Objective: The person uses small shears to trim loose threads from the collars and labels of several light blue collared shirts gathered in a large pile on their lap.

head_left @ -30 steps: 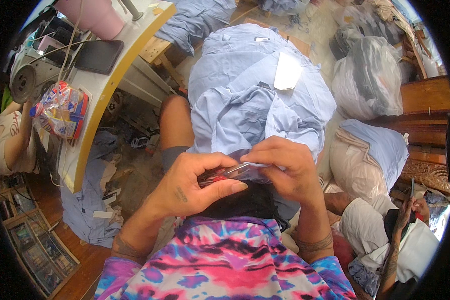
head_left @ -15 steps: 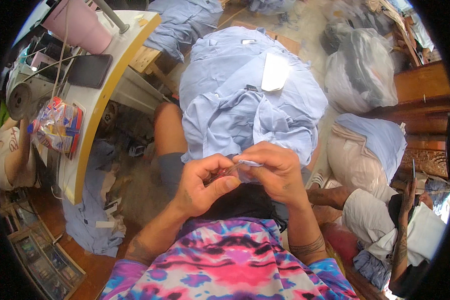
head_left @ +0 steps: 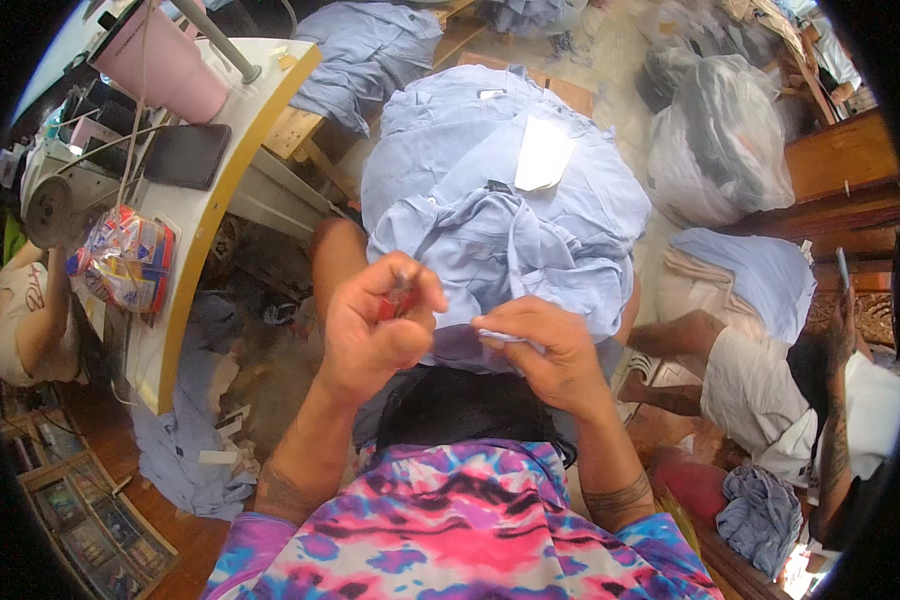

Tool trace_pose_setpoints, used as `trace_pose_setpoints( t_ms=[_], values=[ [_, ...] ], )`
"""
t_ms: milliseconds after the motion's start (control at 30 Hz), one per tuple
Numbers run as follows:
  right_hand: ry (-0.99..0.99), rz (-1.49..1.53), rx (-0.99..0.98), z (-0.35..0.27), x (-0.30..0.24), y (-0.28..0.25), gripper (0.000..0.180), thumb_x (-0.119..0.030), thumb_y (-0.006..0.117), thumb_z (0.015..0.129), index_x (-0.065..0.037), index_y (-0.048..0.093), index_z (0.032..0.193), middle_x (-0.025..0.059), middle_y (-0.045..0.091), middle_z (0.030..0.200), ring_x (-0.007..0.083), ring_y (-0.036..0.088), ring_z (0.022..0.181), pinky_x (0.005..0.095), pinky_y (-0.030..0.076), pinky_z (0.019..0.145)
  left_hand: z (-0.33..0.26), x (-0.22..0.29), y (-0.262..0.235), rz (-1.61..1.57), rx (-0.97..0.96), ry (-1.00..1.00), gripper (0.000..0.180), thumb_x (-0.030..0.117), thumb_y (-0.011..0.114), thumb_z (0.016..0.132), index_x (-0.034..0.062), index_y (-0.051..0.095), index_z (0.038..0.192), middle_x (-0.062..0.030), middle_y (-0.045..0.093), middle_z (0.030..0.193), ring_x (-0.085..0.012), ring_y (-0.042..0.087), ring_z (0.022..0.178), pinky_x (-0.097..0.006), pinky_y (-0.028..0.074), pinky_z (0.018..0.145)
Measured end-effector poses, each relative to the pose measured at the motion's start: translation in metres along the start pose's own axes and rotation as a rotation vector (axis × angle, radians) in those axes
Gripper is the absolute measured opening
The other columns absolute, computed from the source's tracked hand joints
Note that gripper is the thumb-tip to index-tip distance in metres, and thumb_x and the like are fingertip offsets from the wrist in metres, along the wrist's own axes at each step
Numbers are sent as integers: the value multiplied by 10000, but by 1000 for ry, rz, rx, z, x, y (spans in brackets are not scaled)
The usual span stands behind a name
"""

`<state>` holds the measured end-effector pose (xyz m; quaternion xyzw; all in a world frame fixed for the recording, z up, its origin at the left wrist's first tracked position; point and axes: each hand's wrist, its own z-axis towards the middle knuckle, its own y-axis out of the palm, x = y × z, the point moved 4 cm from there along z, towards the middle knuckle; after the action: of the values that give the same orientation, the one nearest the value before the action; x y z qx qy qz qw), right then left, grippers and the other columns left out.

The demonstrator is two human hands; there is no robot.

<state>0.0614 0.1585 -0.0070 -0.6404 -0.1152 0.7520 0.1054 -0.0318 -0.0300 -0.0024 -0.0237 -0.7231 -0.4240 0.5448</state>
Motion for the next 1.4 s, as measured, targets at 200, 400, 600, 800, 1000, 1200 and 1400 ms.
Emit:
trace_pose_setpoints(
  t_ms=[200, 400, 600, 800, 1000, 1200, 1400],
  values=[
    [152, 157, 145, -2, -7, -7, 332, 67, 769, 810, -35, 704, 1118, 114, 746, 1074, 256, 738, 938, 337, 568, 822, -7, 3, 11, 480, -66, -64, 260, 20, 769, 933, -12, 725, 1187, 0, 666, 945, -19, 554, 744, -177, 435, 666],
    [-73, -56, 19, 12, -24, -19, 293, 48, 792, 796, -36, 679, 1053, 98, 722, 1056, 230, 725, 938, 328, 568, 813, -3, -2, 16, 531, -178, -92, 198, -3, 757, 938, 2, 734, 1135, -26, 713, 1024, -64, 626, 903, -213, 499, 787],
    [-97, -98, 39, 22, -36, -29, 218, 53, 791, 781, -37, 708, 961, 85, 703, 1004, 202, 697, 862, 303, 567, 750, 1, -5, 20, 483, -204, -17, 169, 3, 806, 892, 14, 721, 1038, -18, 666, 975, -63, 592, 849, -226, 461, 724],
    [54, 27, 0, 24, -29, -20, 197, 64, 764, 802, -10, 715, 978, 84, 701, 973, 174, 702, 863, 276, 576, 719, 8, 1, 21, 707, -279, 173, 176, -9, 803, 880, 43, 682, 996, -29, 611, 954, -97, 578, 826, -246, 451, 713],
    [135, 347, 28, 14, -12, -19, 160, 44, 783, 867, 0, 730, 1012, 74, 699, 1012, 120, 690, 867, 253, 565, 705, 2, -7, 15, 431, -193, 28, 170, 20, 781, 925, 21, 653, 1037, -22, 629, 997, -89, 585, 899, -232, 472, 798],
    [156, 760, 106, 8, -2, -2, 184, 55, 750, 905, 3, 742, 1081, 90, 669, 1080, 116, 659, 873, 244, 534, 725, 2, -11, 11, 228, -110, -130, 158, 45, 749, 968, -20, 654, 1077, -42, 665, 1054, -82, 604, 922, -241, 508, 818],
    [103, 547, 229, -1, -11, 0, 160, 17, 740, 945, 20, 741, 1105, 76, 683, 1039, 122, 651, 930, 255, 514, 788, -2, -10, 17, 247, -51, -192, 130, 40, 767, 952, -17, 698, 1047, -16, 686, 964, -46, 590, 856, -225, 496, 734]
  ],
)
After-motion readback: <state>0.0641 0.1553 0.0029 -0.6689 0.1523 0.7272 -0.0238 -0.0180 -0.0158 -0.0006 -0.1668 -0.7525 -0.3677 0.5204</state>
